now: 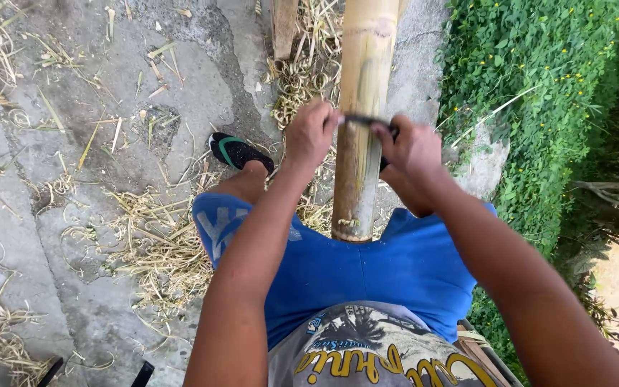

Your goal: Stripping the outer layer of a bamboo stalk using a curved blade tool.

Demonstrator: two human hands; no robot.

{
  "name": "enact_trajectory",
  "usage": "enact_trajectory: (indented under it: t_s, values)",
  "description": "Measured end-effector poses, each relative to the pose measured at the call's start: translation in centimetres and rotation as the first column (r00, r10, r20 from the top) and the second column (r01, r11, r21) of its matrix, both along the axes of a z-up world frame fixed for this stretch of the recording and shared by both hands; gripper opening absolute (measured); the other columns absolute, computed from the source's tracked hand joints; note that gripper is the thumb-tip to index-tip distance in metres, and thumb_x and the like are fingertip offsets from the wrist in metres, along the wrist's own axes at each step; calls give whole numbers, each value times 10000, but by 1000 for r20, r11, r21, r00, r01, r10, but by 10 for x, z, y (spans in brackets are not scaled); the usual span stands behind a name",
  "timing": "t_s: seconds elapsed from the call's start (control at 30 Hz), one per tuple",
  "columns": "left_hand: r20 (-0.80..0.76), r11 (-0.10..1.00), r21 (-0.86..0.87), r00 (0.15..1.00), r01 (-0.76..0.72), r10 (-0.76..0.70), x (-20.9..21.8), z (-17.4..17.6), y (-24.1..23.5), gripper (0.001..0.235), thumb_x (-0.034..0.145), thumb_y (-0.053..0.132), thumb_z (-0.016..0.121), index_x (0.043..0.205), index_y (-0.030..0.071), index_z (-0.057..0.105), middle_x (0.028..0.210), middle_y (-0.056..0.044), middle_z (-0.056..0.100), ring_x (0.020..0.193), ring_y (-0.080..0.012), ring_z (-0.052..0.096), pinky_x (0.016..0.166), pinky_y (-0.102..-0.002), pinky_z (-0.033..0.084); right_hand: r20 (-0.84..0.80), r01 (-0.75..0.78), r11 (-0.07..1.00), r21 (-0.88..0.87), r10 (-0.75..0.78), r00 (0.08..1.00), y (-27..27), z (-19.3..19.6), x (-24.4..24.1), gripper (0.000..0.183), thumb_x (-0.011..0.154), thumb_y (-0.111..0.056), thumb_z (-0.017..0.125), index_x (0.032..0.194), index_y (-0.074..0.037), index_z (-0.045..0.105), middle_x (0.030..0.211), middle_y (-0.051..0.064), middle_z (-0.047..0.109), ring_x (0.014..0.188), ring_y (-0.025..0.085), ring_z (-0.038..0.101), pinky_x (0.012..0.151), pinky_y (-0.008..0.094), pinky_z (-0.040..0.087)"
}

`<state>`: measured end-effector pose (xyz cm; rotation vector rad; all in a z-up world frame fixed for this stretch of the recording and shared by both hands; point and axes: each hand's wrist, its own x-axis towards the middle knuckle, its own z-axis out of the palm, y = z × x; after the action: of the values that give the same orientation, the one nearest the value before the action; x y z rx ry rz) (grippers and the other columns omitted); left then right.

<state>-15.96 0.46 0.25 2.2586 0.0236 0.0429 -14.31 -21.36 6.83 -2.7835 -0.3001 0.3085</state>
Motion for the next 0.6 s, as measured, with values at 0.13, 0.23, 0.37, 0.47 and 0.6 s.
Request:
enact_trajectory:
  t_s: [0.13,0.23,0.37,0.47,0.6]
  values:
    - [-197,999,-40,980,19,-26,-91,26,-5,290,963,276,705,787,91,568,779,-58,593,714,-235,597,598,-414,491,-95,15,1000,25,-13,995,-19,-4,-82,500,983,-541,650,826,-66,642,551,163,620,547,411,664,504,522,519]
    - [-293,995,-98,955,25,-53,-130,38,-6,236,935,263,704,809,86,611,794,-74,620,703,-258,623,603,-435,495,-169,-73,994,86,87,982,-39,-17,-111,472,956,-533,668,858,-72,703,563,181,627,572,421,673,532,516,533]
    - [-414,995,-103,909,7,-50,-120,36,-12,190,911,253,706,828,96,638,813,-59,637,690,-244,618,575,-417,499,-478,-12,999,43,31,878,-24,17,-75,479,914,-543,690,965,-74,775,608,207,647,587,388,682,580,501,522]
    - [-133,995,91,990,-28,40,-47,22,-11,164,956,205,686,841,102,630,800,-54,623,735,-227,603,588,-397,499,213,-575,799,175,540,814,-19,16,-11,384,785,-275,747,1048,4,758,760,257,668,552,363,627,491,455,475]
    - [-94,989,123,992,-78,90,65,21,-8,138,937,172,708,870,98,612,846,-31,627,761,-217,603,578,-375,516,-187,74,975,209,-35,982,-11,-34,65,442,1005,-465,698,904,-34,710,576,170,583,524,359,592,527,478,457]
